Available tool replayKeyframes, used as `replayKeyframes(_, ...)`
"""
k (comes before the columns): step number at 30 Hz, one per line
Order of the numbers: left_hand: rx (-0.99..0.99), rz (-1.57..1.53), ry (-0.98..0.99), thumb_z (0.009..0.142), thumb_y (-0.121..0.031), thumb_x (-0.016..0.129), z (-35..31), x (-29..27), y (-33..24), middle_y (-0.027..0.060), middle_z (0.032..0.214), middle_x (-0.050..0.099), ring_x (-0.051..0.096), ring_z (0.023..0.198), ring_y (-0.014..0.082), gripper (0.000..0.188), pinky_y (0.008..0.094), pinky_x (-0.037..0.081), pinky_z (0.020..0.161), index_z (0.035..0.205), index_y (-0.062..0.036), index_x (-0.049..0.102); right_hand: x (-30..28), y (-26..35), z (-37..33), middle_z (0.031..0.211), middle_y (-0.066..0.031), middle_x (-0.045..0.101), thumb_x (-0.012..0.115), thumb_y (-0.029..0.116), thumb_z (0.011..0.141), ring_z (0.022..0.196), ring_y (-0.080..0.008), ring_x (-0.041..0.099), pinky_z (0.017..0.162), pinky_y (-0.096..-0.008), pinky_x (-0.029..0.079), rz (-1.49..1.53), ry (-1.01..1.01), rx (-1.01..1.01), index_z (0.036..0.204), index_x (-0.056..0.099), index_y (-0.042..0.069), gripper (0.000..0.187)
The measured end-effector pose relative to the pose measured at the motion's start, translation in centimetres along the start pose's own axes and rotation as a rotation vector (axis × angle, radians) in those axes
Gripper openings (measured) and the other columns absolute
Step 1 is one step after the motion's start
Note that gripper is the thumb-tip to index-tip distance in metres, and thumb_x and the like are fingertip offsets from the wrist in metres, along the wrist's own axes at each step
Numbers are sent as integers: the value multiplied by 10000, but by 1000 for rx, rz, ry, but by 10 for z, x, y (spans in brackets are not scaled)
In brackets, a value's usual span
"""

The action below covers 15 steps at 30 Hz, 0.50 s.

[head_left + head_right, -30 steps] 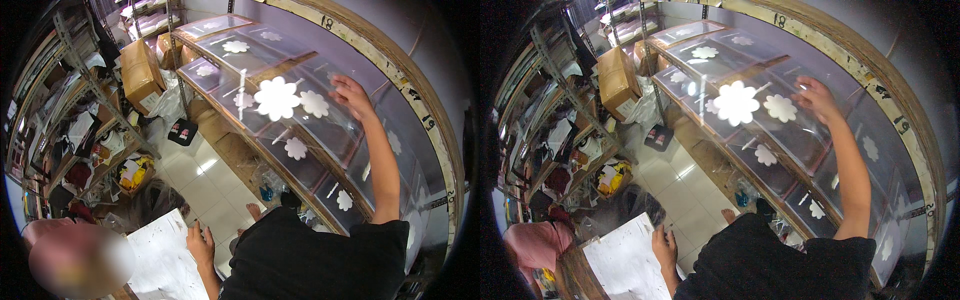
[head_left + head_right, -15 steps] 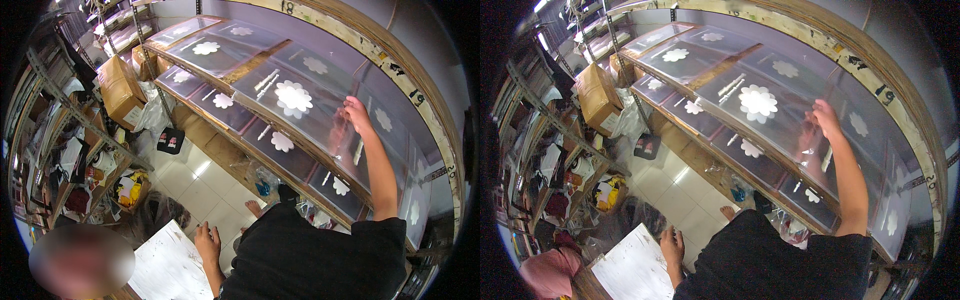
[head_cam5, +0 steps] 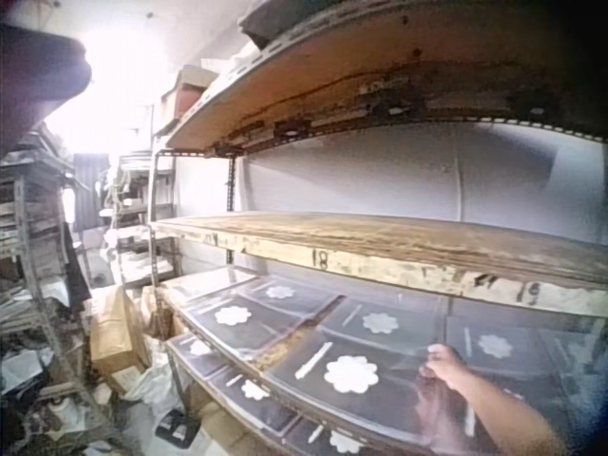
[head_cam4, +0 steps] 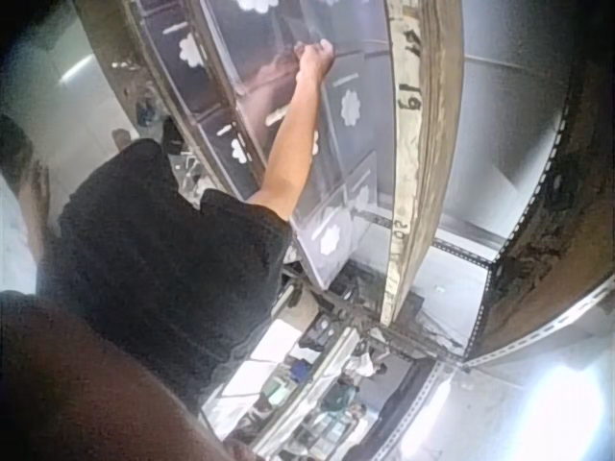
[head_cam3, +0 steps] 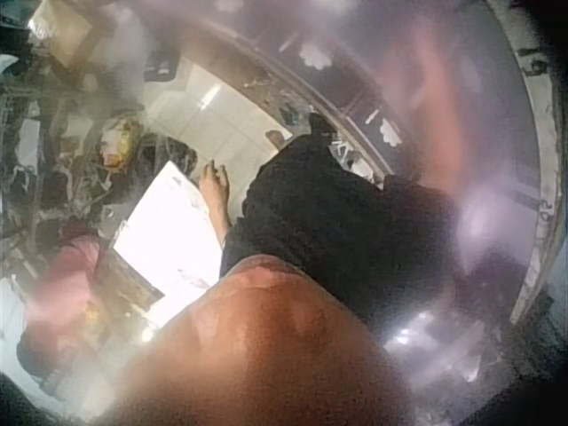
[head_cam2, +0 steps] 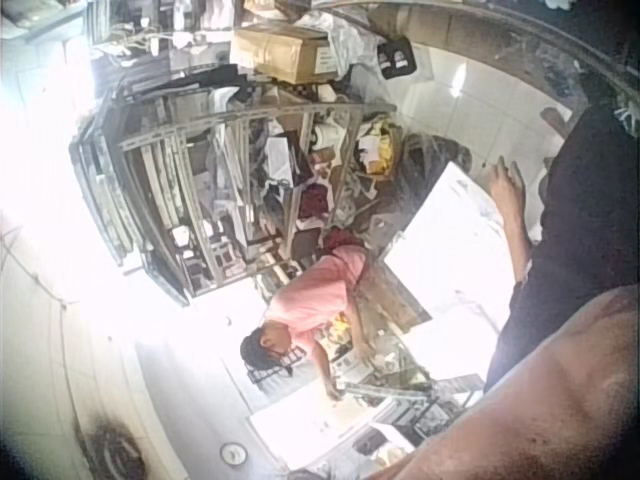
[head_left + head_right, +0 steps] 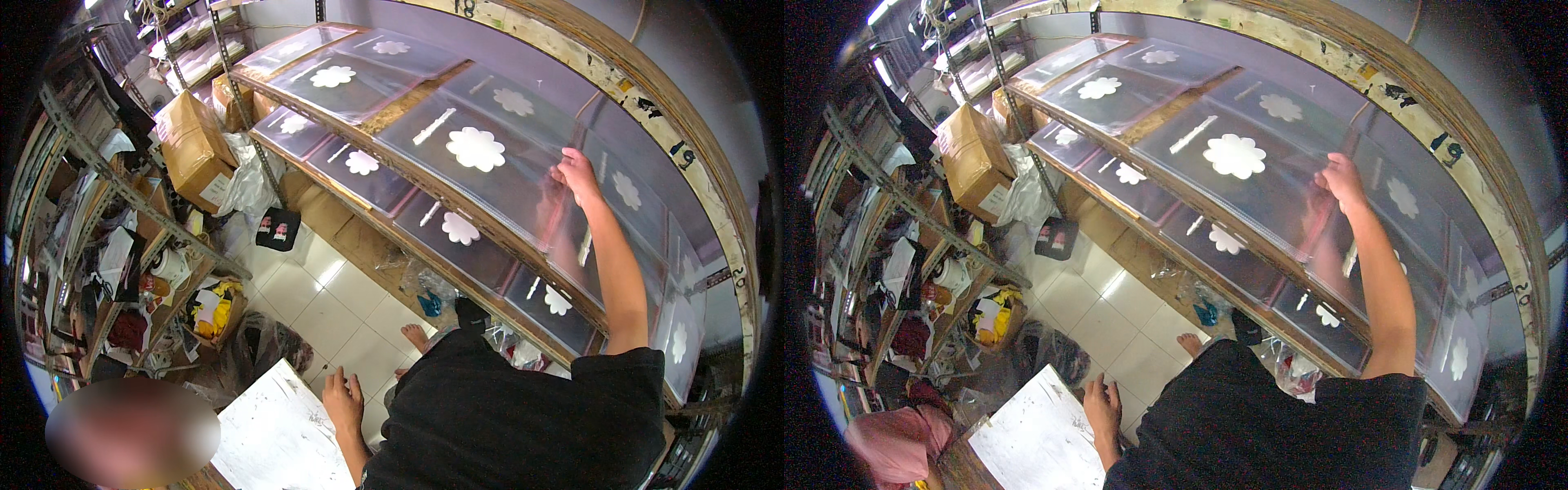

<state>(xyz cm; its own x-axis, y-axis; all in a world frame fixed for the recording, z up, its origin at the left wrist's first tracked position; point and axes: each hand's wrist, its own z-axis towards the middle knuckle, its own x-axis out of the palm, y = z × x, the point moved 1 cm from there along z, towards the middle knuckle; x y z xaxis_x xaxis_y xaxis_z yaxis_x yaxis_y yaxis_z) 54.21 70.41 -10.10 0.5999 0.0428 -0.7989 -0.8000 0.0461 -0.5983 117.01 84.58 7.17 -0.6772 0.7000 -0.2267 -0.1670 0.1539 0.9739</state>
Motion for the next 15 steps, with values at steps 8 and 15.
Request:
replayKeyframes(8,60,38,-26,900,-173,668,0,0,-4,148,912,617,609,685,308,322,437,485,669,1165,9,653,-46,8,10,1214,-190,604,691,179,840,1136,-336,586,999,-422,459,-1086,-341,-597,1205,641,104,376)
replayKeyframes(15,112,63,-10,900,-162,667,4,4,0,151,896,607,605,680,313,323,430,483,642,1175,6,645,-46,17,21,1232,-159,634,664,174,872,1192,-358,574,1009,-446,461,-937,-57,-518,1169,656,114,303)
